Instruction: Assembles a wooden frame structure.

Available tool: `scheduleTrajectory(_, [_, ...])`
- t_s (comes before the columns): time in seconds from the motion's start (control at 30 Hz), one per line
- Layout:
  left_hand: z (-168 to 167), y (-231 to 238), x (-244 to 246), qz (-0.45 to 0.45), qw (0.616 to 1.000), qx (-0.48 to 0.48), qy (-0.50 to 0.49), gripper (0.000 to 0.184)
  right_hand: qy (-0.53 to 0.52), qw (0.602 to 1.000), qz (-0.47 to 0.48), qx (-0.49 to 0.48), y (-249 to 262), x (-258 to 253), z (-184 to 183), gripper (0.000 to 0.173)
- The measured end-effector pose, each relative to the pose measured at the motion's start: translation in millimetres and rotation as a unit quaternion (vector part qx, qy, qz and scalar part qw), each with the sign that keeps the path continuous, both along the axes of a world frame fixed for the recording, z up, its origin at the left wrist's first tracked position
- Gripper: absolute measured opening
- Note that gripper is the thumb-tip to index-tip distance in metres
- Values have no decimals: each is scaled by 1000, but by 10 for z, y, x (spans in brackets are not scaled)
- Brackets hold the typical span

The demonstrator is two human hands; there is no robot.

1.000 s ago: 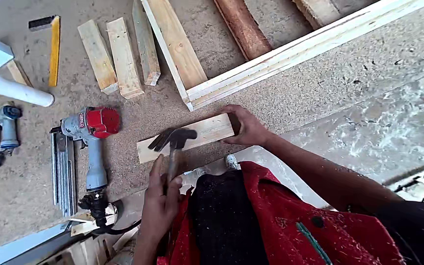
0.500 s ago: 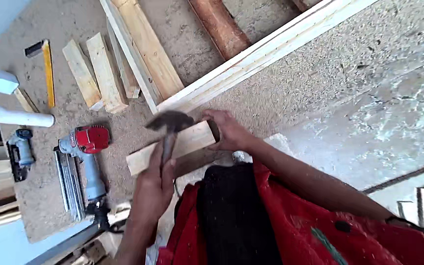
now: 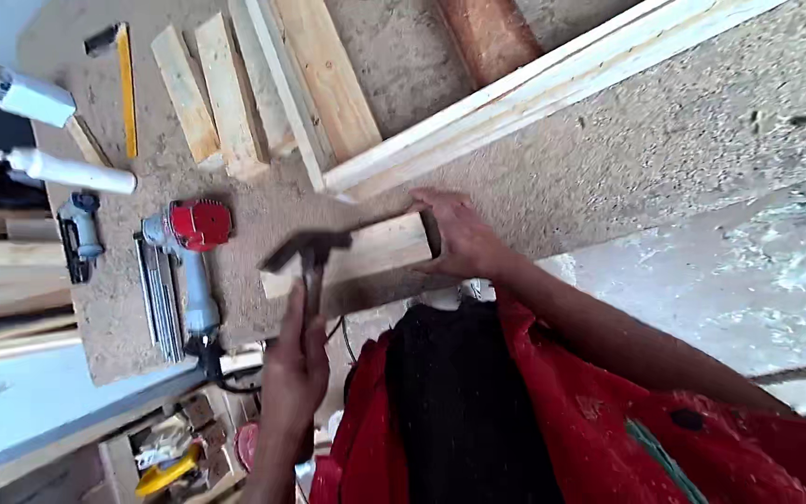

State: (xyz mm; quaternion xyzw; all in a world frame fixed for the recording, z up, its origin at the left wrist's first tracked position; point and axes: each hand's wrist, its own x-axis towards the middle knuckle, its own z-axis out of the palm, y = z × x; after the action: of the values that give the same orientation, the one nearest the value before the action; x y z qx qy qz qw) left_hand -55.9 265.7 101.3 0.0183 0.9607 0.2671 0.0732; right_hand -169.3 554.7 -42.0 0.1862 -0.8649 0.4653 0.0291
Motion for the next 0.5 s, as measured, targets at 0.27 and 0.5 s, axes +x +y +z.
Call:
scheduleTrajectory(0.27, [257, -152, -48, 80, 955, 29, 283, 64, 21, 1000, 5, 3, -21, 19, -19, 119])
scheduleTrajectory(0.5, [468, -386, -36, 82, 991, 16, 104, 61, 34, 999, 10, 0, -23, 38, -52, 118])
